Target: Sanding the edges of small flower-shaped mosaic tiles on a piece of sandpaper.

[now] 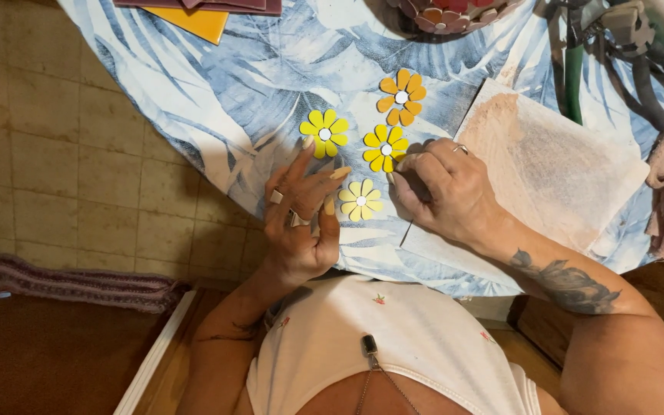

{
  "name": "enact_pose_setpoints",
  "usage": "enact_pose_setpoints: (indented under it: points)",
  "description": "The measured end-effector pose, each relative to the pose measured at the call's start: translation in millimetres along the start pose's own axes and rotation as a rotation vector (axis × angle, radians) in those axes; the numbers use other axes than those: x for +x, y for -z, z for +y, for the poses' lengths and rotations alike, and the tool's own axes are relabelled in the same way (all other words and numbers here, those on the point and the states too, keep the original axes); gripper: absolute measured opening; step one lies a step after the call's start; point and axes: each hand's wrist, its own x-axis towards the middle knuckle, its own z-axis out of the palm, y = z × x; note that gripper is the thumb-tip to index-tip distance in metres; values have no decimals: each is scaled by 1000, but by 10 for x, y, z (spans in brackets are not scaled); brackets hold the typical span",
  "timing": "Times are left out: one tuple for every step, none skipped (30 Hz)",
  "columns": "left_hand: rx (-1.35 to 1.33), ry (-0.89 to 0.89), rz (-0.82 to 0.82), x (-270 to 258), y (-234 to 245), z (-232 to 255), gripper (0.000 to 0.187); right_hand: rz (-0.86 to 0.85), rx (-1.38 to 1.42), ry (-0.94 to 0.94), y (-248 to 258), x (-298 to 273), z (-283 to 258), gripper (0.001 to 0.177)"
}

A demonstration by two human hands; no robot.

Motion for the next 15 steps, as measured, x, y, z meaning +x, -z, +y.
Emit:
enact_pose_setpoints:
  points:
    - [0,1,0,-1,2,-2,22,-1,0,0,-6,-8,6,7]
    - [0,-4,-1,0,2,-4,22,-1,-8,-1,-11,-15,14,7]
    - [0,-8,-3,1,3,-6,21,-1,-16,-2,-16,-22,23,8]
    - [0,-7,-2,4,3,-4,21,-1,-16,-1,-5,-25,17,8]
    - [-4,-6,2,7,3,-2,21,-5,-11,-11,7,-28,12,9]
    - [-8,-5,6,11,4,0,21,-8,-5,-22,18,-33,6,10]
    - [-8,-4,5,7,11,-2,21,-8,-6,-23,37,-25,-4,10]
    - [-13,-2,4,4,12,-3,21,-8,13,-46,60,-17,-12,11]
    - [-18,-1,3,1,13,-4,22,-8,32,-69,84,-9,-19,11]
    - [-20,-1,3,1,14,-4,22,-8,31,-70,85,-18,-4,11]
    - [-27,3,1,0,15,-3,21,1,20,-73,87,-27,12,12]
    - [-33,6,-1,1,15,-4,21,12,8,-75,89,-35,29,13]
    - [-35,5,0,2,12,-5,21,12,7,-75,86,-24,20,13]
    - [-38,4,2,1,11,-5,21,17,5,-78,82,-16,10,13]
    - [-42,2,4,0,10,-5,21,23,3,-80,77,-8,0,12]
